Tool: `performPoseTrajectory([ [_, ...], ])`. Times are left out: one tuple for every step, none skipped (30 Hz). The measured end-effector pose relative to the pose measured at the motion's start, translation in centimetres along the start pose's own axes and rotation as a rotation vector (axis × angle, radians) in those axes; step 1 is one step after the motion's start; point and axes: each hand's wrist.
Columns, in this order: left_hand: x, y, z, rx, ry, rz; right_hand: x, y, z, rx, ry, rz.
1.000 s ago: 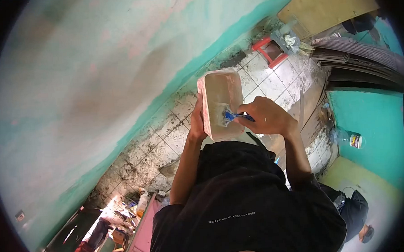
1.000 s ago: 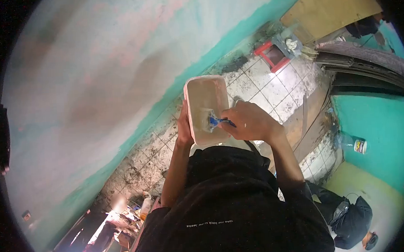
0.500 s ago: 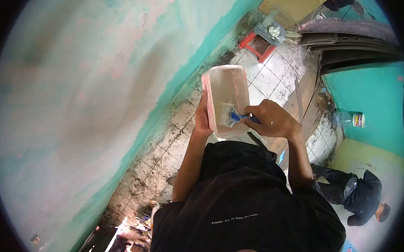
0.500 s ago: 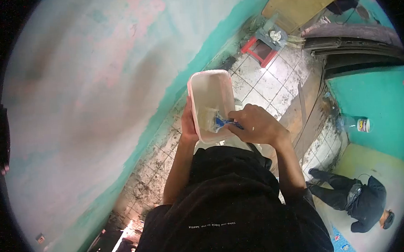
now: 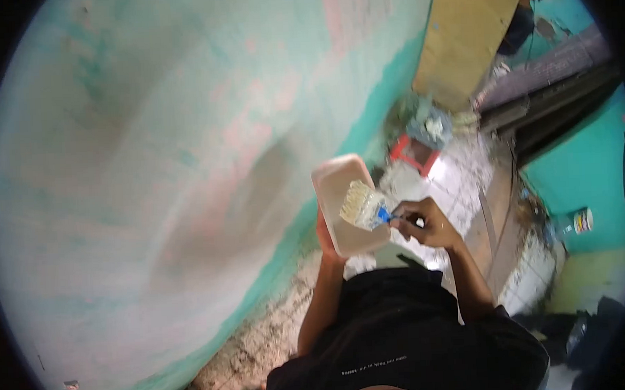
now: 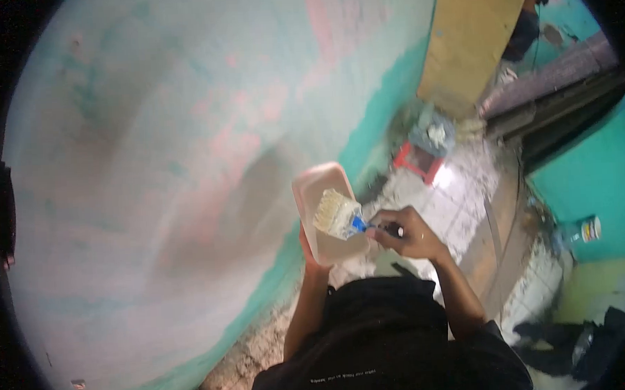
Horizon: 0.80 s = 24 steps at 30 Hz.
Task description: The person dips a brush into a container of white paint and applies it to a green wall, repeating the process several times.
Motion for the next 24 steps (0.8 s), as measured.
performPoseTrajectory([
  [1.4, 0.1, 1.2, 0.080, 0.038, 0.113, -0.9, 0.0, 1.0, -0.021, -0.031, 0.019],
  [2.7, 0.4, 2.3, 0.167, 0.082, 0.224, -1.8, -0.1, 2.2, -0.046, -0.059, 0.036],
  [0.7, 0.2, 3.2, 0.125, 0.004, 0.115, -2.7, -1.1, 3.3, -0.126, -0.073, 0.041],
  [-1.4, 0.1, 3.9, 0.082, -0.068, 0.004, -3.7, -0.7, 4.3, -0.156, -0.085, 0.050],
  [-2.0, 0.1, 4.3, 0.101, -0.077, 0.006, -4.6, -0.8, 5.3, -0.161, -0.087, 0.088],
  [-2.6, 0.1, 5.0, 0.119, -0.081, 0.003, -5.9, -0.7, 6.6, -0.164, -0.089, 0.122],
  [-2.7, 0.1, 5.6, 0.107, -0.096, 0.006, -7.1, 0.2, 8.0, -0.191, -0.083, 0.160],
  [-2.5, 0.1, 5.9, 0.090, -0.117, 0.006, -8.4, 1.5, 9.2, -0.210, -0.077, 0.201],
  [-3.0, 0.1, 6.4, 0.095, -0.130, 0.013, -9.8, 2.6, 10.7, -0.239, -0.101, 0.158],
  [-3.6, 0.0, 6.8, 0.095, -0.150, 0.020, -11.3, 4.0, 12.2, -0.274, -0.103, 0.132],
  [-4.3, -0.2, 7.1, 0.101, -0.113, 0.025, -13.0, 5.8, 13.8, -0.323, -0.127, 0.065],
  [-5.0, -0.2, 7.1, 0.123, -0.092, 0.051, -14.5, 7.7, 15.2, -0.369, -0.150, 0.001],
  [-5.1, -0.4, 8.2, 0.140, -0.081, 0.076, -16.7, 9.7, 17.2, -0.422, -0.158, -0.038],
  [-4.5, -0.6, 8.2, 0.145, -0.058, 0.076, -18.2, 11.9, 19.0, -0.474, -0.162, -0.078],
  [-3.5, -0.6, 7.6, 0.186, -0.109, 0.230, -19.5, 14.1, 20.9, -0.547, -0.164, -0.147],
  [-2.9, -0.7, 7.4, 0.223, -0.167, 0.383, -21.0, 16.4, 22.9, -0.613, -0.169, -0.210],
  [-3.4, -0.8, 7.3, 0.222, -0.158, 0.383, -21.8, 19.0, 24.5, -0.686, -0.197, -0.258],
  [-4.1, -1.1, 7.0, 0.185, -0.164, 0.254, -22.5, 21.7, 26.0, -0.759, -0.228, -0.303],
  [-4.6, -1.8, 7.2, 0.145, -0.163, 0.131, -23.5, 24.4, 27.4, -0.803, -0.283, -0.371],
  [-4.3, -2.5, 7.3, 0.142, -0.150, 0.146, -24.4, 27.1, 28.7, -0.845, -0.340, -0.433],
  [-3.7, -2.9, 7.2, 0.160, -0.207, 0.274, -25.5, 29.9, 29.7, -0.886, -0.429, -0.520],
  [-3.5, -3.3, 7.0, 0.177, -0.266, 0.398, -26.5, 32.8, 30.6, -0.918, -0.516, -0.609],
  [-6.5, -4.3, 7.2, 0.129, -0.243, 0.231, -27.4, 35.8, 31.5, -0.964, -0.590, -0.714],
  [-6.2, -5.1, 7.0, 0.120, -0.242, 0.234, -28.2, 39.1, 32.2, -1.006, -0.659, -0.826],
])
Point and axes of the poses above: each hand's wrist, its own z-axis towards the middle knuckle, its own x-axis out of the palm, y = z × x, and after that the axes turned 7 degrees about y, right-handed
